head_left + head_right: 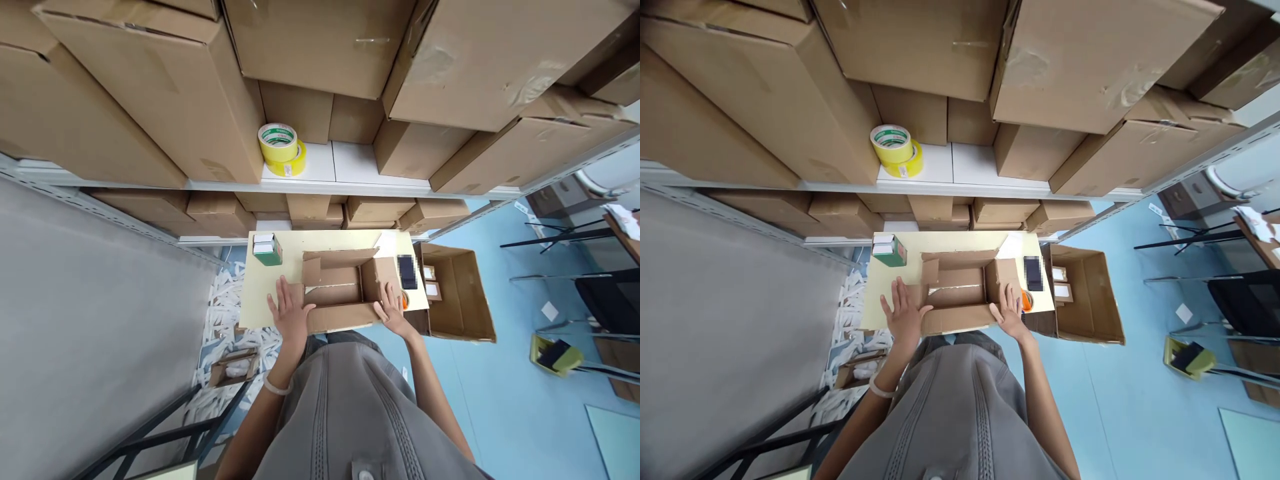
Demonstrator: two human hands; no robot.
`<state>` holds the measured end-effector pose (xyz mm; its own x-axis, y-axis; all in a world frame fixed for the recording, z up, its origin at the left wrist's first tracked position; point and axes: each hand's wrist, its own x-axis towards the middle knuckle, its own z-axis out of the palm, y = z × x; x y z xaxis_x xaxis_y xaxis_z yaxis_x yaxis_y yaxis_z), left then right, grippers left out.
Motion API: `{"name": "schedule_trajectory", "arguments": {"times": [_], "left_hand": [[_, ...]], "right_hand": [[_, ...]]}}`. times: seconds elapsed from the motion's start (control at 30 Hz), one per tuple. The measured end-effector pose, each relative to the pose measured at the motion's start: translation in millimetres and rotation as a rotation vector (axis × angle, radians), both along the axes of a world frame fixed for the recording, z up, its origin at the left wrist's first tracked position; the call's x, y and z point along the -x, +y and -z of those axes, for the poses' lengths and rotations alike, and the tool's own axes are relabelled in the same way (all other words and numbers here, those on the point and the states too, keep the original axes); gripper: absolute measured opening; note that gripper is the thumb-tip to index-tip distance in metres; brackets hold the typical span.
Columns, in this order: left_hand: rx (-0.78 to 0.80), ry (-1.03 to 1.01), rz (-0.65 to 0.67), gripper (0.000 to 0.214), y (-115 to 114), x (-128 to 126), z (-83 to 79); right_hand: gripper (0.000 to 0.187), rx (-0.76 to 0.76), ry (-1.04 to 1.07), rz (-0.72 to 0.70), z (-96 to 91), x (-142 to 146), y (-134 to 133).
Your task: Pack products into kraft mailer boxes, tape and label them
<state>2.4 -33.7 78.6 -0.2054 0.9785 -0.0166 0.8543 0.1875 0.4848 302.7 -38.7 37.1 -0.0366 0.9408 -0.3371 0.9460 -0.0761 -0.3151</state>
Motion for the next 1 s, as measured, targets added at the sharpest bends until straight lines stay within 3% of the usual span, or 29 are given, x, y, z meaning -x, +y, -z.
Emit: {"name": "schedule_trajectory", "arguments": {"times": [0.13,0.27,0.43,0.57,0.83,1.0], "left_hand": [[-0.005,0.127,0.058,0.079,-15,-11,10.7],[0.03,0.224,0.076,0.073,-26,-38,22.1],[0.059,0.29,-0.038,0.073,-28,-59,35.2],[0.074,0.308,-0.047,0.07,-27,-63,35.3],[0.095,0.325,-0.164,0.061,-34,-68,26.6],[0.092,0.315,-0.443,0.058,-61,-61,9.7]], "right_hand": [[0.087,-0.13,-0.003,0.072,16.9,12,8],[0.083,-0.19,0.04,0.112,17.4,28,20],[0.066,-0.038,0.016,0.226,0.0,32,43],[0.048,0.115,-0.12,0.25,-13.9,29,61],[0.039,0.105,-0.2,0.052,-23.7,23,62],[0.041,0.036,-0.215,-0.179,-35.8,49,54]]}}
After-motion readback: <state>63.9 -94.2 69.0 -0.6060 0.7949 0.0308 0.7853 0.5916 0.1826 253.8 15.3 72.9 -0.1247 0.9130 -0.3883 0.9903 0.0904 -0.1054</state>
